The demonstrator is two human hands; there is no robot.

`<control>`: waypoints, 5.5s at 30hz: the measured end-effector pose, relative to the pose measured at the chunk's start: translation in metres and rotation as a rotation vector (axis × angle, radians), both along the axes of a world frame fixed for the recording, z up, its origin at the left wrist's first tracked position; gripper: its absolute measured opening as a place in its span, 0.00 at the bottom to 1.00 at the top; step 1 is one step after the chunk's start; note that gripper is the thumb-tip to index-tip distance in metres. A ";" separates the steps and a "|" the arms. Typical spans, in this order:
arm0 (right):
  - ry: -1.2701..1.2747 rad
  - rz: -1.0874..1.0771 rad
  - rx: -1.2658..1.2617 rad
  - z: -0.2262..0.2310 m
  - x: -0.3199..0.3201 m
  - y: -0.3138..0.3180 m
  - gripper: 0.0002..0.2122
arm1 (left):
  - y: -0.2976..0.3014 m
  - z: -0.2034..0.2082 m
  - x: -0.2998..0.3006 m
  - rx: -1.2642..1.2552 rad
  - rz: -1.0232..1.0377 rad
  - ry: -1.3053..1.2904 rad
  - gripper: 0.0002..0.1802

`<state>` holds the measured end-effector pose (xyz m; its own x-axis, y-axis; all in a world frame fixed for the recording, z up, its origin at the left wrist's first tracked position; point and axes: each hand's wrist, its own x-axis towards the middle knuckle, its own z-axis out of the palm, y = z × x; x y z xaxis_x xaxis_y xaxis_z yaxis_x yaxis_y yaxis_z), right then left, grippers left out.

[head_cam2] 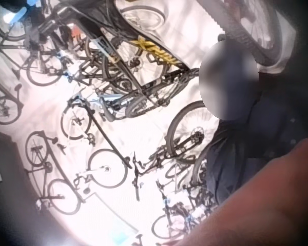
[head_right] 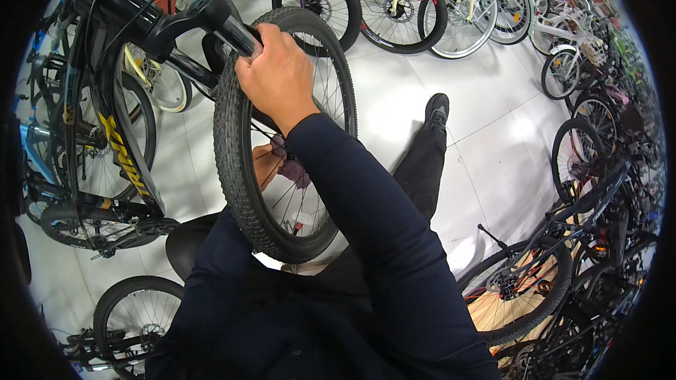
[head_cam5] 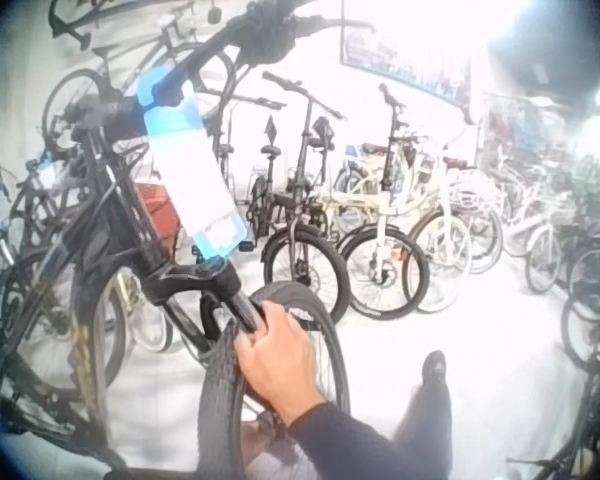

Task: The person wipes the rear wheel, chain, frame, handlebars, and front wheel of a bicycle using a purple cloth. They rotate the wheels and move around the bike to reach different parts, continuing to wipe the front fork and tire.

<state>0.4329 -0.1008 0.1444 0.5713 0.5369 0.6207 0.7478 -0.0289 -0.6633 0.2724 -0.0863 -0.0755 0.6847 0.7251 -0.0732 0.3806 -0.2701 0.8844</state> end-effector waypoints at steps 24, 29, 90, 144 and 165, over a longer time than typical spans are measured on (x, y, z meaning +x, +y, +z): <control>0.026 0.001 -0.015 0.004 -0.003 -0.004 0.18 | -0.003 0.051 0.011 -0.468 -0.058 -0.467 0.14; 0.028 0.005 0.000 0.000 -0.001 -0.003 0.19 | 0.006 0.057 0.018 -0.265 -0.164 -0.426 0.13; 0.161 0.538 0.085 0.017 -0.022 -0.107 0.39 | -0.045 0.274 -0.032 -0.175 0.018 -0.790 0.31; -0.298 -0.023 -0.190 0.215 0.148 -0.192 0.17 | 0.043 0.140 -0.136 0.408 -0.066 -0.063 0.53; 0.076 -0.106 -0.533 0.033 0.116 -0.265 0.29 | 0.050 0.132 -0.126 0.504 0.225 0.362 0.26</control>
